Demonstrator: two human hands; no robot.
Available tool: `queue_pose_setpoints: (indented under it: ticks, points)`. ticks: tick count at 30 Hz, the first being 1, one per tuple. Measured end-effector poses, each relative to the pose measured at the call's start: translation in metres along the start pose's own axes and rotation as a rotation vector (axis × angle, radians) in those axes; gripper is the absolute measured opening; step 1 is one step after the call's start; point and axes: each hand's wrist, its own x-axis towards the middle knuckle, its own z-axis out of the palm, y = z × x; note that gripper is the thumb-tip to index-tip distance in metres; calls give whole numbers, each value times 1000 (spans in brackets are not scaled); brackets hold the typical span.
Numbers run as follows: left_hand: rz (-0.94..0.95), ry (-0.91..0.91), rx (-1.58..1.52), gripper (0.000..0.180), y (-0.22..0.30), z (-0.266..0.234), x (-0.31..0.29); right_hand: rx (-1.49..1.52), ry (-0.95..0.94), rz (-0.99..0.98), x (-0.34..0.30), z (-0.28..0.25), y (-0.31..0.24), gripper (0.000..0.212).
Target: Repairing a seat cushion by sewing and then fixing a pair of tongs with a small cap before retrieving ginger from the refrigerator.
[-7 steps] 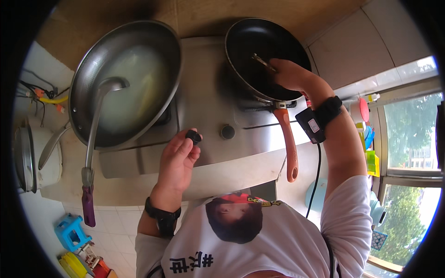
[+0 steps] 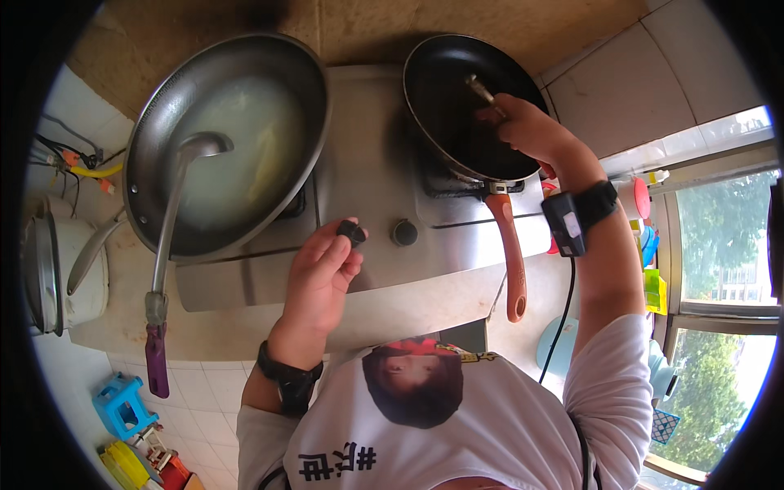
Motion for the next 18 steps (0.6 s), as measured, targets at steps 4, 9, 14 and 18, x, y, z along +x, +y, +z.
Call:
queue_pose_setpoints:
  ticks: [4, 9, 14, 18]
  points:
    - [11, -41, 14, 29, -1, 26, 8, 705, -5, 29, -56, -19, -40, 23]
    - [-71, -186, 29, 32, -13, 90, 18, 1142, 68, -314, -147, -2, -68, 17]
    - [-186, -350, 47, 24, -31, 125, 7, 332, 361, -600, -202, 17, -66, 19]
    - [-256, -465, 93, 20, -46, 141, -8, -207, 607, -573, -235, 31, -57, 28]
